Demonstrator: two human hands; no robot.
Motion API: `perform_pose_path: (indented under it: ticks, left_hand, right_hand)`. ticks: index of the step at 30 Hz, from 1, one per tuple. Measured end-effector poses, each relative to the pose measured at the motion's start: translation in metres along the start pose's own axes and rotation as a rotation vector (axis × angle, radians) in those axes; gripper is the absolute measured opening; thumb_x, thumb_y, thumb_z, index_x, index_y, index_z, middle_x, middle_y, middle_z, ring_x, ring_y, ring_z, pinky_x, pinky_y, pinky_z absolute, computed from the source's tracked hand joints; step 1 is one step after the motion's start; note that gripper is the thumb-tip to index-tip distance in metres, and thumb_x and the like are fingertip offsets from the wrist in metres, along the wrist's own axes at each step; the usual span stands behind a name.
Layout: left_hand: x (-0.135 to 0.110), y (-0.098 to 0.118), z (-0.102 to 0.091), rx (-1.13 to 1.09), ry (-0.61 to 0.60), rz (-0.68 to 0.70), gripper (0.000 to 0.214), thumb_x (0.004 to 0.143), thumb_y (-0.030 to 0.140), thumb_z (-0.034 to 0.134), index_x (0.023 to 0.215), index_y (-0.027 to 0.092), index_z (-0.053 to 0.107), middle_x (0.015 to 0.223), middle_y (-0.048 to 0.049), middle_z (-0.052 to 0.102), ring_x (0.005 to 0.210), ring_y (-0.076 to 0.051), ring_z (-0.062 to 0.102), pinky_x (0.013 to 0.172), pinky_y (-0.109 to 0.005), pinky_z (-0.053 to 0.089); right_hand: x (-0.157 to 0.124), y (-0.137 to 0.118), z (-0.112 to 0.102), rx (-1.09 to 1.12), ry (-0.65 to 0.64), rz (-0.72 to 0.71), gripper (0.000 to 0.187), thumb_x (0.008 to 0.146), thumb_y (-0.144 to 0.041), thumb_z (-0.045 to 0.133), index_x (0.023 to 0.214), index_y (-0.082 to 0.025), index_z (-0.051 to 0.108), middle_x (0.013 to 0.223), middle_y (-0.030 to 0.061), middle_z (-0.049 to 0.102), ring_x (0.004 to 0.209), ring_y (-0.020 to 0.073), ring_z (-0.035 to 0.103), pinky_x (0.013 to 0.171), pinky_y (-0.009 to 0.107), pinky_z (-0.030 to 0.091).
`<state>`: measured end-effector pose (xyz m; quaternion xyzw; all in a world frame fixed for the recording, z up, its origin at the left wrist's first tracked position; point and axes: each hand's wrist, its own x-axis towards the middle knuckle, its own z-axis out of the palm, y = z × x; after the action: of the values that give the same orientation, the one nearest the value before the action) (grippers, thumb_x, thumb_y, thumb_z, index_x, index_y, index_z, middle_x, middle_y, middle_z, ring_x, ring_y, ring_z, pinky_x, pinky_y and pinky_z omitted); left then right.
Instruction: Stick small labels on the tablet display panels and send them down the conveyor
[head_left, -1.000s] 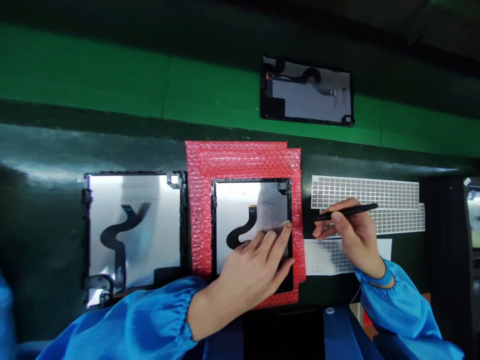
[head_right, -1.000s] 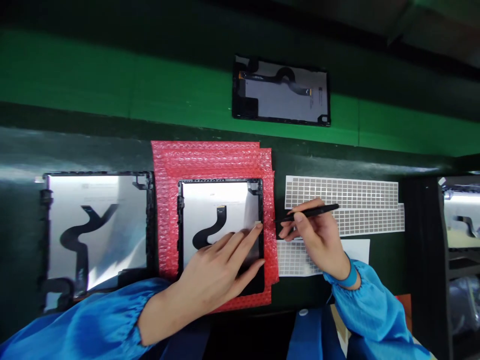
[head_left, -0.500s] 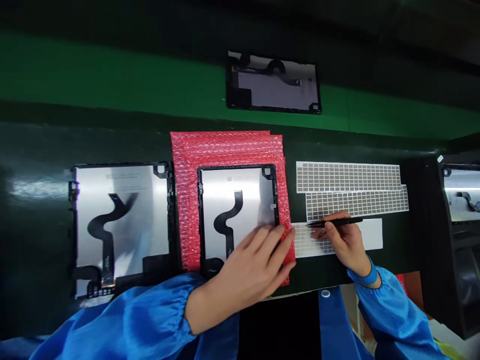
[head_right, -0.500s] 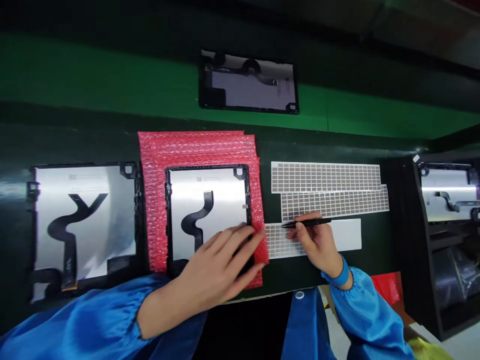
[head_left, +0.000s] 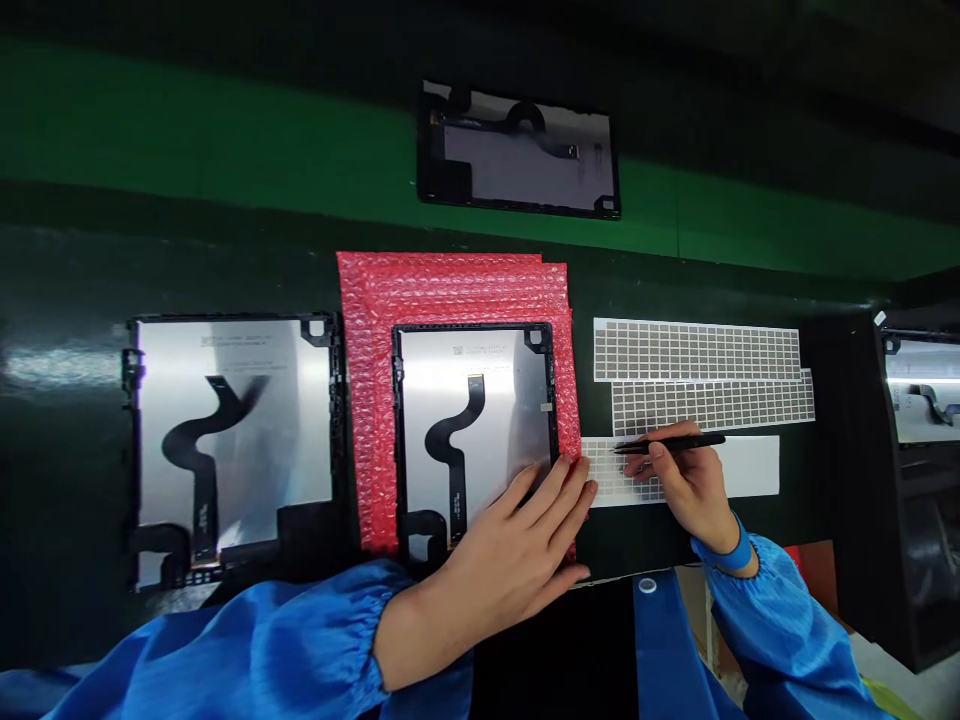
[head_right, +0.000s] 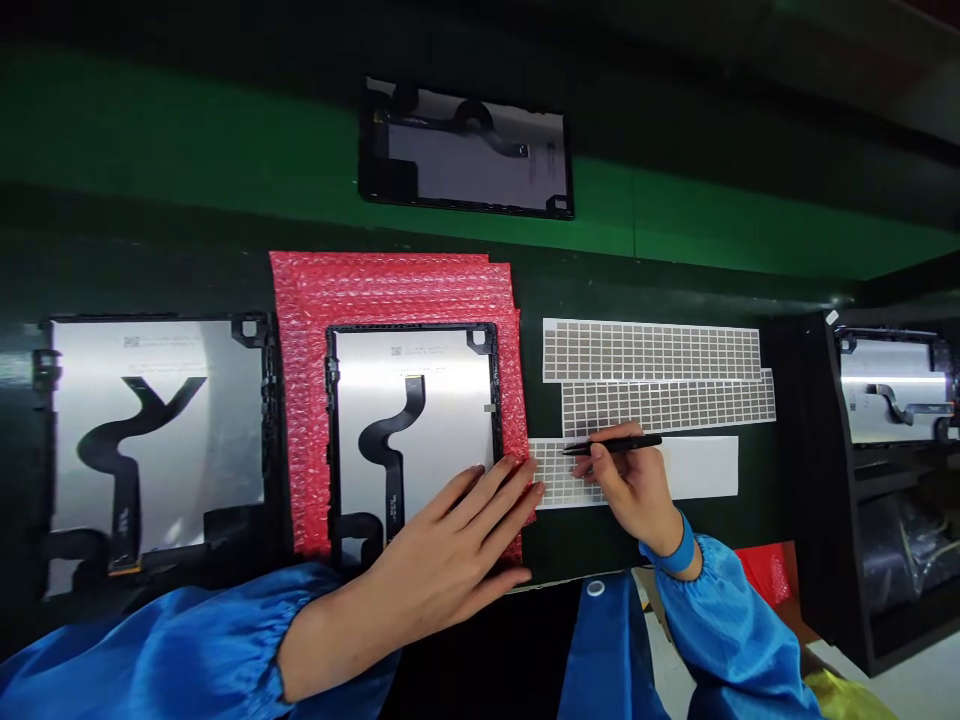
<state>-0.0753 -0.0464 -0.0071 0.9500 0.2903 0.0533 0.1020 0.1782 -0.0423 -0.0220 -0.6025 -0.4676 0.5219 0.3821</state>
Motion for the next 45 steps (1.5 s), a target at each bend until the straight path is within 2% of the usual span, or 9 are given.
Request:
perform_pose_path:
  ticks: [5, 9, 12, 16, 20, 22, 26, 29, 45]
  left_hand:
    - [0.001, 0.003, -0.001, -0.017, -0.005, -0.031, 0.066, 0.105, 0.059, 0.052, 0.148, 0.011, 0.064, 0.159, -0.0184, 0.058, 0.147, -0.037, 0.051, 0.116, -0.049, 0.041]
    - [-0.001, 0.008, -0.001, -0.006, 0.045, -0.097, 0.057, 0.106, 0.051, 0.053, 0.139, 0.007, 0.07, 0.155, -0.0198, 0.06, 0.15, -0.036, 0.049, 0.119, -0.048, 0.042]
    - [0.002, 0.008, -0.005, -0.02, 0.083, -0.16, 0.057, 0.105, 0.049, 0.054, 0.137, 0.005, 0.07, 0.16, -0.0226, 0.055, 0.153, -0.038, 0.045, 0.122, -0.049, 0.041]
    - [0.014, 0.009, -0.01, -0.071, 0.134, -0.064, 0.061, 0.103, 0.051, 0.058, 0.143, 0.006, 0.065, 0.165, -0.0224, 0.049, 0.154, -0.039, 0.044, 0.126, -0.051, 0.034]
    - [0.031, 0.02, -0.008, -0.061, 0.096, 0.053, 0.066, 0.103, 0.056, 0.056, 0.147, 0.007, 0.062, 0.164, -0.0211, 0.05, 0.154, -0.037, 0.043, 0.126, -0.05, 0.031]
    - [0.039, 0.027, -0.005, -0.051, 0.072, 0.071, 0.069, 0.103, 0.059, 0.053, 0.148, 0.007, 0.061, 0.164, -0.0218, 0.05, 0.154, -0.037, 0.043, 0.125, -0.05, 0.031]
    - [0.052, 0.036, 0.002, -0.065, 0.059, 0.051, 0.077, 0.103, 0.065, 0.05, 0.151, 0.006, 0.059, 0.167, -0.0238, 0.045, 0.155, -0.042, 0.041, 0.125, -0.053, 0.028]
    - [0.057, 0.036, 0.009, -0.064, 0.022, 0.031, 0.081, 0.101, 0.068, 0.051, 0.155, 0.007, 0.056, 0.169, -0.0237, 0.042, 0.155, -0.042, 0.041, 0.124, -0.054, 0.029]
    - [0.058, 0.028, 0.011, -0.094, -0.03, 0.015, 0.078, 0.102, 0.067, 0.05, 0.158, 0.012, 0.055, 0.171, -0.0189, 0.04, 0.157, -0.038, 0.039, 0.122, -0.053, 0.033]
  right_hand:
    - [0.001, -0.007, -0.015, -0.003, 0.039, -0.038, 0.018, 0.105, -0.043, 0.068, 0.109, -0.026, 0.063, 0.081, 0.0029, 0.081, 0.072, 0.0226, 0.081, 0.062, 0.034, 0.069]
    - [-0.001, -0.01, -0.054, -0.026, 0.226, -0.066, 0.019, 0.104, -0.042, 0.07, 0.105, -0.024, 0.064, 0.076, 0.0018, 0.08, 0.063, 0.0215, 0.079, 0.054, 0.032, 0.066]
    - [-0.005, -0.005, -0.074, -0.021, 0.263, -0.064, 0.019, 0.104, -0.041, 0.07, 0.103, -0.023, 0.065, 0.076, 0.0018, 0.08, 0.062, 0.0216, 0.079, 0.056, 0.033, 0.066]
    - [-0.005, 0.005, -0.06, 0.031, 0.187, -0.057, 0.025, 0.103, -0.047, 0.07, 0.101, -0.023, 0.063, 0.071, 0.0013, 0.078, 0.058, 0.0223, 0.078, 0.054, 0.034, 0.066]
    - [0.003, 0.006, -0.039, 0.066, 0.114, -0.075, 0.028, 0.102, -0.051, 0.069, 0.103, -0.024, 0.062, 0.075, 0.0023, 0.078, 0.061, 0.0221, 0.079, 0.056, 0.034, 0.067]
    - [0.004, 0.004, -0.043, 0.063, 0.125, -0.08, 0.028, 0.101, -0.05, 0.07, 0.103, -0.024, 0.062, 0.073, 0.0019, 0.078, 0.061, 0.0219, 0.079, 0.054, 0.033, 0.066]
    - [-0.003, 0.004, -0.067, 0.036, 0.199, -0.08, 0.023, 0.103, -0.045, 0.07, 0.101, -0.023, 0.063, 0.072, 0.0014, 0.078, 0.056, 0.0202, 0.077, 0.05, 0.03, 0.064]
    - [-0.008, 0.008, -0.077, -0.022, 0.177, -0.042, 0.024, 0.103, -0.045, 0.069, 0.101, -0.022, 0.062, 0.07, 0.0021, 0.078, 0.058, 0.0208, 0.078, 0.051, 0.031, 0.065]
    - [-0.009, 0.007, -0.078, -0.064, 0.197, 0.023, 0.029, 0.103, -0.05, 0.068, 0.101, -0.023, 0.058, 0.07, 0.0021, 0.078, 0.059, 0.022, 0.079, 0.054, 0.032, 0.066]
